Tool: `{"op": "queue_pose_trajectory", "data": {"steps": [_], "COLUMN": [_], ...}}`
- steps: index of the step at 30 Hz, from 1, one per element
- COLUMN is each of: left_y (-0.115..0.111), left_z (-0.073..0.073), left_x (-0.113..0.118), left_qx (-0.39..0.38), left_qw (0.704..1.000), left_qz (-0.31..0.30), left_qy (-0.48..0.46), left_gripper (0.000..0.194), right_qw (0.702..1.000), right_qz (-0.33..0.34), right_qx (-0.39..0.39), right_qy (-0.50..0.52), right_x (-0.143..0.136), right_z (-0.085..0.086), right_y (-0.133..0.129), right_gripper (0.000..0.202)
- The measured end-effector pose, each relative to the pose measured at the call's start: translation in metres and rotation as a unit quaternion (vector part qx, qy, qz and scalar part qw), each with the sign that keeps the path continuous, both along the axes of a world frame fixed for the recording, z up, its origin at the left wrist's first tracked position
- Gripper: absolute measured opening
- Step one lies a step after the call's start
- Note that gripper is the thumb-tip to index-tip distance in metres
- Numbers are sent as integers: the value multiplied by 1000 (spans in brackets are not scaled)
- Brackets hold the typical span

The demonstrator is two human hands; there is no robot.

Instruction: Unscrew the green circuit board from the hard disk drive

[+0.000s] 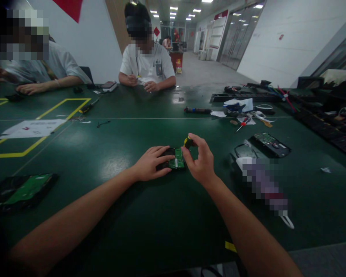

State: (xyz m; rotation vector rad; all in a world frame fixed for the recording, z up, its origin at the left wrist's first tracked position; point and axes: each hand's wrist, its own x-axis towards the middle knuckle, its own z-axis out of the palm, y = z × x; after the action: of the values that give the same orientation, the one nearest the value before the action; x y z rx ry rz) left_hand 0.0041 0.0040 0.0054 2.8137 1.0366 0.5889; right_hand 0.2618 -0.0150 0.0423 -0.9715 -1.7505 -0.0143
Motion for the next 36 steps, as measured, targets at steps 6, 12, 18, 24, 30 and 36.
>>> {"op": "queue_pose_trajectory", "data": {"steps": [6,12,18,24,30,36], "left_y": [0,0,0,-1,0,0], "left_z": [1,2,1,0,-1,-2], "left_x": [0,0,0,0,0,0], "left_qx": [-4,-6,-1,9,12,11], "left_qw": [1000,1000,1000,1000,1000,1000], "left_qz": [1,-1,0,2,-1,-2], "left_qy": [8,3,-7,-3,-3,-3], "left_gripper": [58,57,56,56,56,56], "right_qw": [997,999,1000,998,1000,998], "right_qz": [28,5,15,23,11,33], "right_qx": [-43,-4,-10,-13,-7,-17], "right_qy": [55,39,3,51,22,51], "right_x": [1,1,0,0,1,-1], "right_z": [-5,-5,-2,-3,-1,-2], "right_y": [4,3,0,3,2,3], "right_gripper": [61,61,62,62,60,63]}}
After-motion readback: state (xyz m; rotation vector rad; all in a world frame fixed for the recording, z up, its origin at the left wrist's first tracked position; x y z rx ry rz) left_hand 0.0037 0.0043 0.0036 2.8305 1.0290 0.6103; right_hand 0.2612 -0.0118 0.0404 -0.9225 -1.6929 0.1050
